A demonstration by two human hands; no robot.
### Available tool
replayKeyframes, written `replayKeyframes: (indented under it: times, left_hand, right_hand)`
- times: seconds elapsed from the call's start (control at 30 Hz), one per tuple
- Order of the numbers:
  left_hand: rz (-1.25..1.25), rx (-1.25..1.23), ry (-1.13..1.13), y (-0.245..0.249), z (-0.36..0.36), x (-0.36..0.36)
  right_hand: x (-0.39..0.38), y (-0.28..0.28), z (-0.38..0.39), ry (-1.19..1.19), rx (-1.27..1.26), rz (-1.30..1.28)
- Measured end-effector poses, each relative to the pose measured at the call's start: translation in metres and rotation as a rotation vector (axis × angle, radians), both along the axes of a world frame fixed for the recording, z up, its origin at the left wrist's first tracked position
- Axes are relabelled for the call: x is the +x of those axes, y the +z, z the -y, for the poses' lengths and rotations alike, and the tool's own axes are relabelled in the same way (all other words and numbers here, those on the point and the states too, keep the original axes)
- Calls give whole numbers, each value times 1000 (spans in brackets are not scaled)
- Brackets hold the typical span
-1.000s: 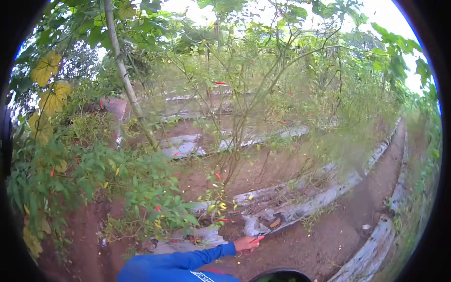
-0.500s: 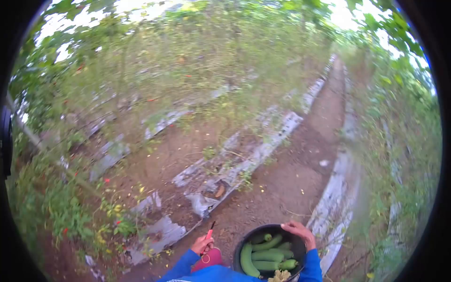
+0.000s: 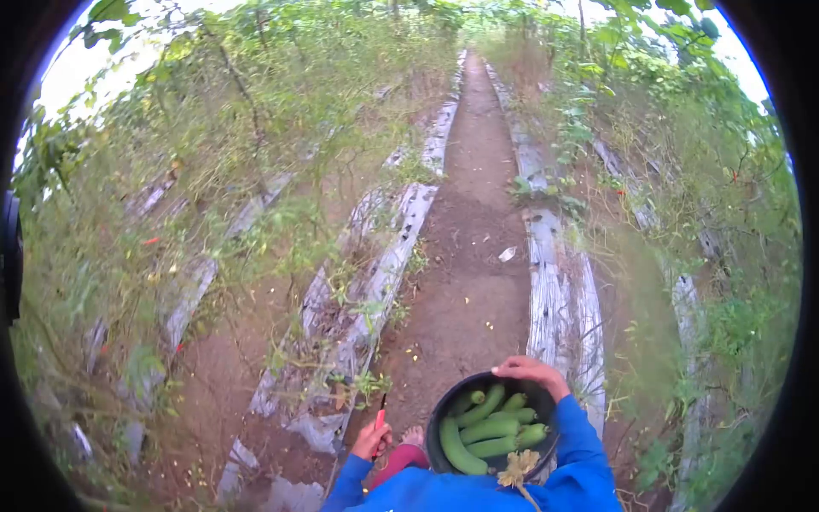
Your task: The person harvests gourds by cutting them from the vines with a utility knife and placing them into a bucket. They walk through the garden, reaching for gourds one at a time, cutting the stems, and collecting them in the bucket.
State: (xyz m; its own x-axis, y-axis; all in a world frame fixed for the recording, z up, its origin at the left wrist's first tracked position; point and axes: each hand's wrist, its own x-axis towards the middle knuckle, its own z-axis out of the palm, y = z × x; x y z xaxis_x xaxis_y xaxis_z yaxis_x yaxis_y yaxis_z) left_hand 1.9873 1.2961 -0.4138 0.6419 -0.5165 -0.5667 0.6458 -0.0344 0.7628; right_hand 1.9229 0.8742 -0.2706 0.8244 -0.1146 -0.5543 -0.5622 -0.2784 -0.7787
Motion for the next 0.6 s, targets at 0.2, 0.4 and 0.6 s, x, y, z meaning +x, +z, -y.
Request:
replayKeyframes:
  times: [0.2, 0.4, 0.6]
  left_hand:
    - [319, 31, -253, 38, 83, 142]
    - [458, -34, -318, 66, 168, 230]
    - [336, -54, -299, 71, 239, 301]
  right_hand:
    - [52, 42, 35, -157, -15, 70]
    - [104, 55, 73, -241, -55, 72]
    - [169, 32, 139, -329, -70, 83]
